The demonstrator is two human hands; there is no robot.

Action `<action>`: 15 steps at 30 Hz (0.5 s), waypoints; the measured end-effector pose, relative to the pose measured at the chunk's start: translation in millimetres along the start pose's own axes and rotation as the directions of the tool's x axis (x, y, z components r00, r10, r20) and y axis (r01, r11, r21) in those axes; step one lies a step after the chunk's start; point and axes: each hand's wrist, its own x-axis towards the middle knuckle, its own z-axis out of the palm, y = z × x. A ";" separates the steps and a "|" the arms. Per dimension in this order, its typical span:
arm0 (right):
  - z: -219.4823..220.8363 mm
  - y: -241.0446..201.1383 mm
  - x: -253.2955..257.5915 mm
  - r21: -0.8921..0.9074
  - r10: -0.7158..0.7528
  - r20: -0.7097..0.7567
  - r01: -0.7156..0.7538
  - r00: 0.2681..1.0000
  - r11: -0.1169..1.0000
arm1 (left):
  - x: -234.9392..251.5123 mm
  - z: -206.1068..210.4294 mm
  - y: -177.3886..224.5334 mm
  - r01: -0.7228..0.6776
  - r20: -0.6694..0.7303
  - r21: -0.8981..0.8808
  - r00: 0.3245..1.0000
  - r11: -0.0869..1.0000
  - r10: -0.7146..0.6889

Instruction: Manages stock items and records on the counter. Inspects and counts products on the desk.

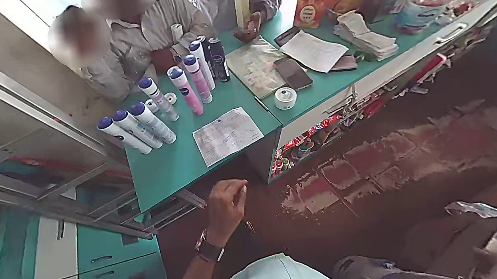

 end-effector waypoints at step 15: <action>373.3 -358.3 -46.5 0.648 -0.441 0.702 -0.245 0.560 0.721 | 101.6 23.2 -94.9 -0.014 0.088 0.456 0.996 0.890 -0.029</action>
